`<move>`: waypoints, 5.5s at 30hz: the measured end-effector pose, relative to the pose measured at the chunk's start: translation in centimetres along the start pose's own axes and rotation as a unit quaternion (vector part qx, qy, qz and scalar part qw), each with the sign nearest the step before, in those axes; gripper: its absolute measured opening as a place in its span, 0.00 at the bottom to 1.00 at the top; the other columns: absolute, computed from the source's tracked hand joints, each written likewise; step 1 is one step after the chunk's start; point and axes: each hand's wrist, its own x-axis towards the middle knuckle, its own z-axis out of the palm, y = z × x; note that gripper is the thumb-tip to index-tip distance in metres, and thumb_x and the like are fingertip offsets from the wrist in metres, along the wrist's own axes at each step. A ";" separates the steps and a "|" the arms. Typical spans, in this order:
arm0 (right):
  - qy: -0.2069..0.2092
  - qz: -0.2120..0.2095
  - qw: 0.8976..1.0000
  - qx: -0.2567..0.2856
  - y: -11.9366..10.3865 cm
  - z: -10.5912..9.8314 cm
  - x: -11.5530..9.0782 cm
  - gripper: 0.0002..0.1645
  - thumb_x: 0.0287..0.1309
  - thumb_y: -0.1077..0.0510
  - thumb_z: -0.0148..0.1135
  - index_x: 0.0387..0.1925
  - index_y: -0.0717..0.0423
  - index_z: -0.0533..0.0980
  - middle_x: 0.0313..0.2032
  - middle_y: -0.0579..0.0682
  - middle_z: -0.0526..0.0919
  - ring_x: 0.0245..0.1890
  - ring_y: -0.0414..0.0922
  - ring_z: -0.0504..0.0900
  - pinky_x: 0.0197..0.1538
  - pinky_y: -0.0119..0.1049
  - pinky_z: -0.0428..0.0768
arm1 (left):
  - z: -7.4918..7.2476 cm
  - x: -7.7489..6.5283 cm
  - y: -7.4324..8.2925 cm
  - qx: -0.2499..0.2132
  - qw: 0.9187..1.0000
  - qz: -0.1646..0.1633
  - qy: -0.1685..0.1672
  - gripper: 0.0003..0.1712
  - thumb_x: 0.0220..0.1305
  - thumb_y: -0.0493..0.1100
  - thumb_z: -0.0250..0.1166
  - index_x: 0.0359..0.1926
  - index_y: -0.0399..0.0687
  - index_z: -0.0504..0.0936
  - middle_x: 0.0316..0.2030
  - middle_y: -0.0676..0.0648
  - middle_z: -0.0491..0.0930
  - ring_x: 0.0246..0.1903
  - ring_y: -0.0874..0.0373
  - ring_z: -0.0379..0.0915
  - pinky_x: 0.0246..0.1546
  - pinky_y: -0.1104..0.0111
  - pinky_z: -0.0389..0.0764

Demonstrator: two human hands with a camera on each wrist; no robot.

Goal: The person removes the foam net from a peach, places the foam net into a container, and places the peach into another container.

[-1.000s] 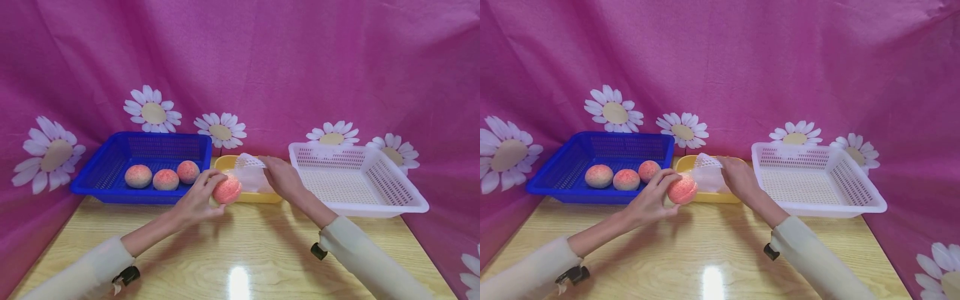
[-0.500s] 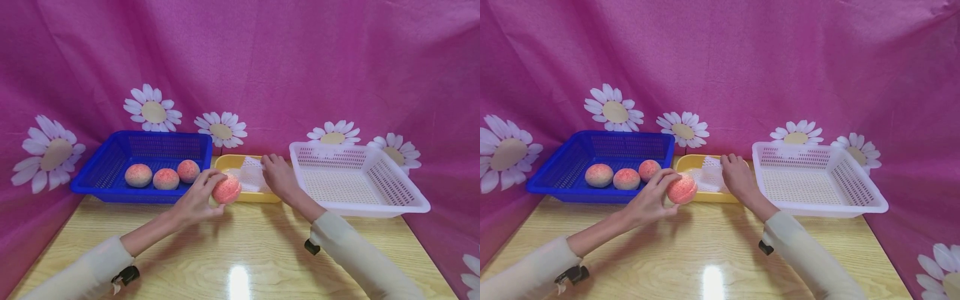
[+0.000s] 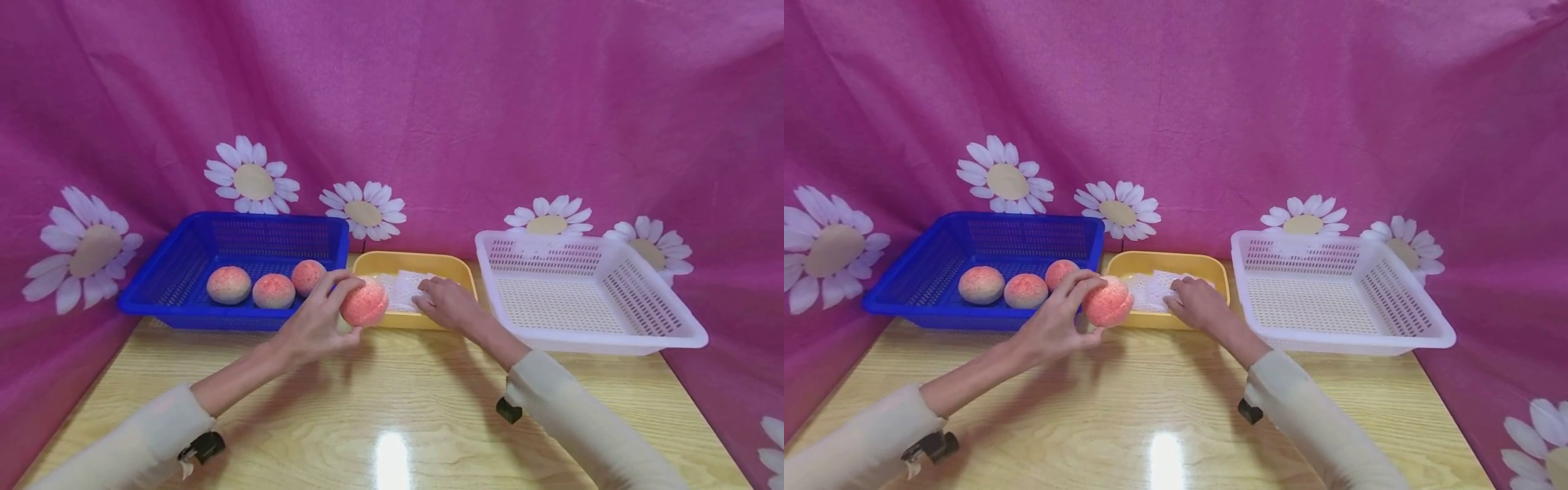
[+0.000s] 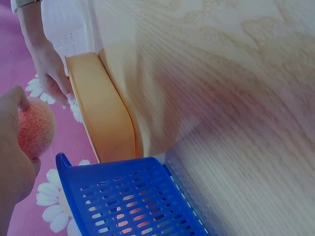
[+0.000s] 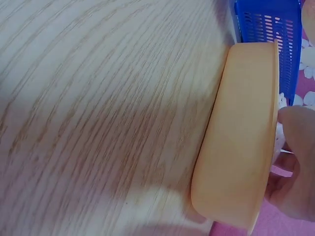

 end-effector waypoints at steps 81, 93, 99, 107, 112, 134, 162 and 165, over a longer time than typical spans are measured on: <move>0.020 -0.182 0.980 0.073 -8.7 0.2 3.6 0.22 0.64 0.50 0.51 0.57 0.53 0.73 0.57 0.49 0.73 0.60 0.44 0.65 0.65 0.35 0.54 | -5.6 -0.3 -9.5 0.072 0.988 -0.122 0.059 0.39 0.35 0.41 0.71 0.53 0.40 0.69 0.47 0.36 0.65 0.47 0.40 0.63 0.46 0.50 0.68; 0.023 -0.178 0.982 0.061 -9.8 0.7 4.1 0.23 0.65 0.48 0.49 0.58 0.50 0.73 0.59 0.47 0.71 0.62 0.45 0.63 0.64 0.37 0.57 | -6.2 -0.5 -10.6 0.083 0.985 -0.145 0.043 0.39 0.36 0.41 0.71 0.54 0.40 0.68 0.48 0.35 0.64 0.45 0.38 0.62 0.44 0.48 0.70; 0.029 -0.179 0.982 0.053 -10.1 0.9 4.4 0.23 0.65 0.47 0.49 0.58 0.50 0.73 0.59 0.47 0.71 0.62 0.45 0.63 0.64 0.38 0.58 | -6.3 -0.1 -10.8 0.093 0.981 -0.171 0.025 0.41 0.36 0.41 0.73 0.55 0.41 0.67 0.49 0.35 0.64 0.44 0.36 0.62 0.44 0.46 0.69; 0.023 -0.193 0.979 0.052 -10.8 1.2 5.1 0.23 0.66 0.47 0.48 0.57 0.51 0.73 0.58 0.49 0.72 0.61 0.50 0.65 0.64 0.38 0.57 | -6.5 -0.1 -11.4 0.095 0.977 -0.192 0.009 0.41 0.36 0.41 0.74 0.55 0.41 0.67 0.49 0.33 0.64 0.45 0.35 0.62 0.44 0.46 0.68; 0.000 -0.198 0.980 0.031 -11.1 1.4 5.5 0.23 0.67 0.48 0.46 0.57 0.51 0.73 0.58 0.49 0.72 0.62 0.50 0.63 0.65 0.37 0.55 | -6.4 -0.2 -11.8 0.093 0.976 -0.196 0.000 0.41 0.37 0.41 0.73 0.56 0.41 0.67 0.50 0.32 0.64 0.45 0.35 0.62 0.43 0.45 0.69; -0.037 -0.242 0.968 0.057 -11.3 2.0 7.1 0.19 0.67 0.54 0.45 0.51 0.58 0.77 0.52 0.51 0.77 0.63 0.52 0.60 0.65 0.39 0.53 | -6.5 0.6 -12.9 0.108 0.964 -0.241 -0.038 0.40 0.39 0.41 0.72 0.56 0.42 0.66 0.52 0.31 0.62 0.47 0.33 0.60 0.43 0.44 0.68; -0.051 -0.249 0.961 0.104 -10.7 2.5 7.7 0.20 0.68 0.52 0.44 0.48 0.55 0.79 0.53 0.50 0.76 0.64 0.50 0.60 0.65 0.36 0.52 | -5.7 1.4 -14.1 0.117 0.949 -0.279 -0.092 0.38 0.45 0.43 0.69 0.57 0.38 0.64 0.52 0.28 0.61 0.49 0.31 0.59 0.45 0.42 0.67; -0.054 -0.244 0.962 0.105 -10.7 2.6 7.7 0.20 0.68 0.51 0.43 0.49 0.54 0.79 0.54 0.50 0.76 0.64 0.50 0.59 0.66 0.35 0.51 | -5.8 1.5 -14.2 0.116 0.944 -0.291 -0.105 0.39 0.46 0.45 0.69 0.58 0.38 0.63 0.53 0.28 0.60 0.50 0.31 0.59 0.45 0.41 0.67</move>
